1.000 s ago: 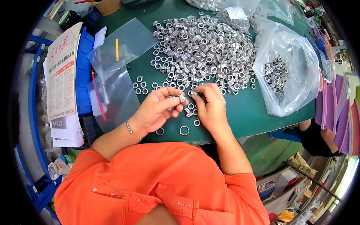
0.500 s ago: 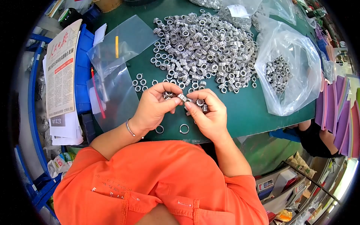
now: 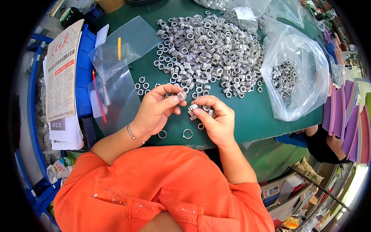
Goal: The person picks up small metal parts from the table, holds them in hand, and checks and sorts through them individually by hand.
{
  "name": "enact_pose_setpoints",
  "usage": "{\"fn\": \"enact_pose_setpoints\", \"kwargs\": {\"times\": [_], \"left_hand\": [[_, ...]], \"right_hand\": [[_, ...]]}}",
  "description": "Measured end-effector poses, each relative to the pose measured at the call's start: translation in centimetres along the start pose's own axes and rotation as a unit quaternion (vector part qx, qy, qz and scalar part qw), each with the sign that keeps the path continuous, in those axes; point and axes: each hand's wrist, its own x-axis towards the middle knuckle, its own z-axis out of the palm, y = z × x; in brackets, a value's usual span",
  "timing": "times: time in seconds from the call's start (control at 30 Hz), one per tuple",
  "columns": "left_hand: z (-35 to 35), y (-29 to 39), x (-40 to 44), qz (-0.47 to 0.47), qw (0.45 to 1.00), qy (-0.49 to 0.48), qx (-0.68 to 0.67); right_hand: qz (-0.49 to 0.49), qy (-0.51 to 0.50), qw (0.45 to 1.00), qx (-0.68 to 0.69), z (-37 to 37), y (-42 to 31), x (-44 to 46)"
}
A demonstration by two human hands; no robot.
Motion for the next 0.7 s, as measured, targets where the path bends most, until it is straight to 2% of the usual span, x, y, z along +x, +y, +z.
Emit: {"fn": "enact_pose_setpoints", "kwargs": {"times": [0.07, 0.1, 0.17, 0.23, 0.3, 0.53, 0.6, 0.7], "left_hand": [[-0.2, 0.0, 0.1, -0.010, 1.000, -0.006, -0.010], [-0.2, 0.1, 0.1, -0.011, 1.000, -0.007, -0.012], [0.0, 0.2, 0.2, -0.017, 1.000, 0.012, -0.010], [-0.3, 0.3, 0.3, -0.017, 1.000, 0.006, -0.014], [-0.4, 0.4, 0.3, -0.038, 0.997, -0.005, -0.066], [0.4, 0.3, 0.0, -0.013, 1.000, 0.023, 0.011], [0.0, 0.6, 0.1, -0.031, 0.997, 0.024, -0.062], [-0.8, 0.6, 0.4, -0.006, 0.996, 0.000, -0.085]], "right_hand": [[0.073, 0.031, 0.991, 0.111, 0.0, -0.2, -0.2], [0.073, 0.032, 0.991, 0.109, -0.3, -0.1, -0.2], [0.172, -0.002, 0.950, 0.259, -1.0, 0.2, 0.0], [0.184, 0.004, 0.947, 0.262, -1.0, 0.2, 0.1], [0.211, -0.005, 0.923, 0.322, -1.2, 0.2, 0.1], [0.230, -0.002, 0.905, 0.359, -1.6, 0.3, 0.1], [0.195, -0.003, 0.911, 0.362, -1.6, 0.1, 0.1], [0.162, 0.010, 0.930, 0.329, -3.0, 0.7, 0.6]]}}
